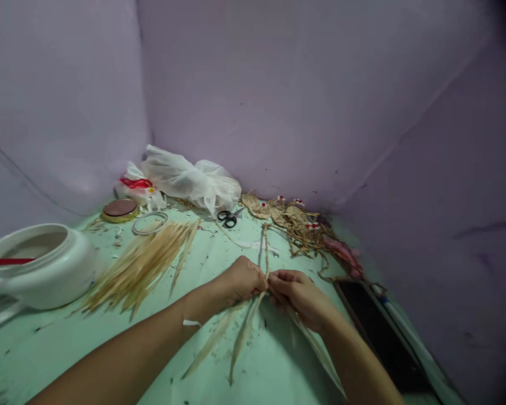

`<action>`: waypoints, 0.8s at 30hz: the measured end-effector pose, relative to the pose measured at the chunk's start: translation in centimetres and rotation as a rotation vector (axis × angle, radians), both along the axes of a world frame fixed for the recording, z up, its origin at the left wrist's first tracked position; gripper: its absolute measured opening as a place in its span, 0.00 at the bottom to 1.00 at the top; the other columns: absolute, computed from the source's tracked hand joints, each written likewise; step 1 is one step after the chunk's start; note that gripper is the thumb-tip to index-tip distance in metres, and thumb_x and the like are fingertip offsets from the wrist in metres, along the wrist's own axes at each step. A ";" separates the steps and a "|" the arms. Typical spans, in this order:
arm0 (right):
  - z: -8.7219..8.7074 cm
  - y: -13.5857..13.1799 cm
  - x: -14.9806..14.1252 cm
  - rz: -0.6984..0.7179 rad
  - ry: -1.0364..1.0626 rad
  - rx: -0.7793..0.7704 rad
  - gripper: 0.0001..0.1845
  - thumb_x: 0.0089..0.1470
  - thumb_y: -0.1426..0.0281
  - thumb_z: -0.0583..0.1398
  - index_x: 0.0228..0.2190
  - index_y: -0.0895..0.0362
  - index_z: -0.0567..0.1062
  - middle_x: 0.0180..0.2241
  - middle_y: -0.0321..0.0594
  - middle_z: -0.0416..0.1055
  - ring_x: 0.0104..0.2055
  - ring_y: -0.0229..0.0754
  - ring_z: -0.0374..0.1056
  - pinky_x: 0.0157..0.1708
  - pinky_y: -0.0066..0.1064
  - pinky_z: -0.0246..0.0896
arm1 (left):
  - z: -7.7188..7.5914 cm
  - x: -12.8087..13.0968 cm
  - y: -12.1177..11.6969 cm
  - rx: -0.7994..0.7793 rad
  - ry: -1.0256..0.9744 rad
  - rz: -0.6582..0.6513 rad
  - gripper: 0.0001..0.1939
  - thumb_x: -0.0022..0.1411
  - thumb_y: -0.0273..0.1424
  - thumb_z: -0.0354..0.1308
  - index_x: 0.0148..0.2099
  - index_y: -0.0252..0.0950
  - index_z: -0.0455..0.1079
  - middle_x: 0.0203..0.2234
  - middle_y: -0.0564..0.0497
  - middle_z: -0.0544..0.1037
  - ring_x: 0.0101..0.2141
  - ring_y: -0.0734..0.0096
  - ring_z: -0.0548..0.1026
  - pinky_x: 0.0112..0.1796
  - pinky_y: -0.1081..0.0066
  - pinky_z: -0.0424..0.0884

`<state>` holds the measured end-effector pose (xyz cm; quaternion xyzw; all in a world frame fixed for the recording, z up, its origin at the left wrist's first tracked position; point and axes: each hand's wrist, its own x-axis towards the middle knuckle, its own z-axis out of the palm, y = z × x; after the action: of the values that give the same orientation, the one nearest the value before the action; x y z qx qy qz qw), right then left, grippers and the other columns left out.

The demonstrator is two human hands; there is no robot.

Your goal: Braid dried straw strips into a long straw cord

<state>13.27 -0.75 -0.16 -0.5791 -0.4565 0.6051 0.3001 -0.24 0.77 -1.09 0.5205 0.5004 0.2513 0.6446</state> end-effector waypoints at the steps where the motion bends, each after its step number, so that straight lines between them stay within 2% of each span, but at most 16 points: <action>1: -0.4 -0.1 -0.1 -0.002 -0.015 0.017 0.10 0.36 0.66 0.60 0.17 0.60 0.67 0.11 0.29 0.56 0.14 0.28 0.49 0.14 0.23 0.40 | 0.0 0.0 0.0 0.011 0.027 -0.022 0.06 0.36 0.24 0.49 0.13 0.33 0.57 0.05 0.60 0.50 0.10 0.84 0.46 0.14 0.76 0.39; 4: -1.4 -0.3 0.1 -0.040 -0.060 0.086 0.09 0.36 0.68 0.60 0.16 0.61 0.67 0.10 0.27 0.53 0.13 0.26 0.42 0.14 0.23 0.33 | -0.5 0.1 -0.1 0.056 0.135 -0.076 0.06 0.37 0.25 0.49 0.13 0.34 0.57 0.05 0.60 0.51 0.10 0.83 0.47 0.14 0.76 0.41; 10: -2.3 0.0 0.6 -0.022 0.044 0.103 0.09 0.34 0.69 0.60 0.14 0.60 0.65 0.10 0.28 0.56 0.14 0.26 0.44 0.16 0.23 0.36 | -1.3 0.2 0.1 0.264 0.324 -0.107 0.06 0.37 0.27 0.49 0.14 0.32 0.62 0.06 0.58 0.56 0.12 0.82 0.51 0.15 0.77 0.46; 14: -2.8 0.0 0.4 -0.056 0.061 0.119 0.06 0.32 0.71 0.60 0.13 0.61 0.67 0.12 0.33 0.63 0.15 0.28 0.50 0.17 0.23 0.41 | -0.3 -0.3 0.0 0.330 0.508 -0.183 0.09 0.39 0.28 0.50 0.16 0.30 0.67 0.07 0.54 0.62 0.13 0.80 0.57 0.17 0.77 0.51; 18: -2.7 -0.3 -0.2 -0.131 0.045 0.103 0.04 0.31 0.74 0.58 0.12 0.60 0.67 0.10 0.32 0.62 0.14 0.27 0.48 0.16 0.23 0.38 | 1.4 0.2 -1.7 0.369 0.725 -0.155 0.10 0.42 0.31 0.51 0.18 0.30 0.69 0.08 0.52 0.63 0.15 0.76 0.61 0.19 0.76 0.52; 20: -2.6 -0.5 -0.4 -0.171 0.065 0.107 0.03 0.31 0.74 0.57 0.13 0.60 0.67 0.09 0.30 0.59 0.13 0.27 0.47 0.15 0.23 0.37 | 1.7 1.1 -3.0 0.444 0.819 -0.124 0.10 0.45 0.31 0.51 0.23 0.30 0.71 0.12 0.49 0.67 0.18 0.73 0.65 0.21 0.76 0.55; 24: -2.6 -0.5 -0.4 -0.170 0.104 0.106 0.02 0.31 0.74 0.58 0.15 0.61 0.68 0.09 0.28 0.56 0.12 0.27 0.46 0.15 0.23 0.36 | 1.1 3.0 -5.3 0.575 0.998 -0.101 0.13 0.47 0.26 0.49 0.34 0.32 0.72 0.28 0.41 0.74 0.32 0.64 0.71 0.32 0.72 0.62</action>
<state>12.87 -1.30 -2.75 -0.5669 -0.4211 0.5816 0.4037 2.74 -4.52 -0.01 0.7537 0.6298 0.0703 0.1744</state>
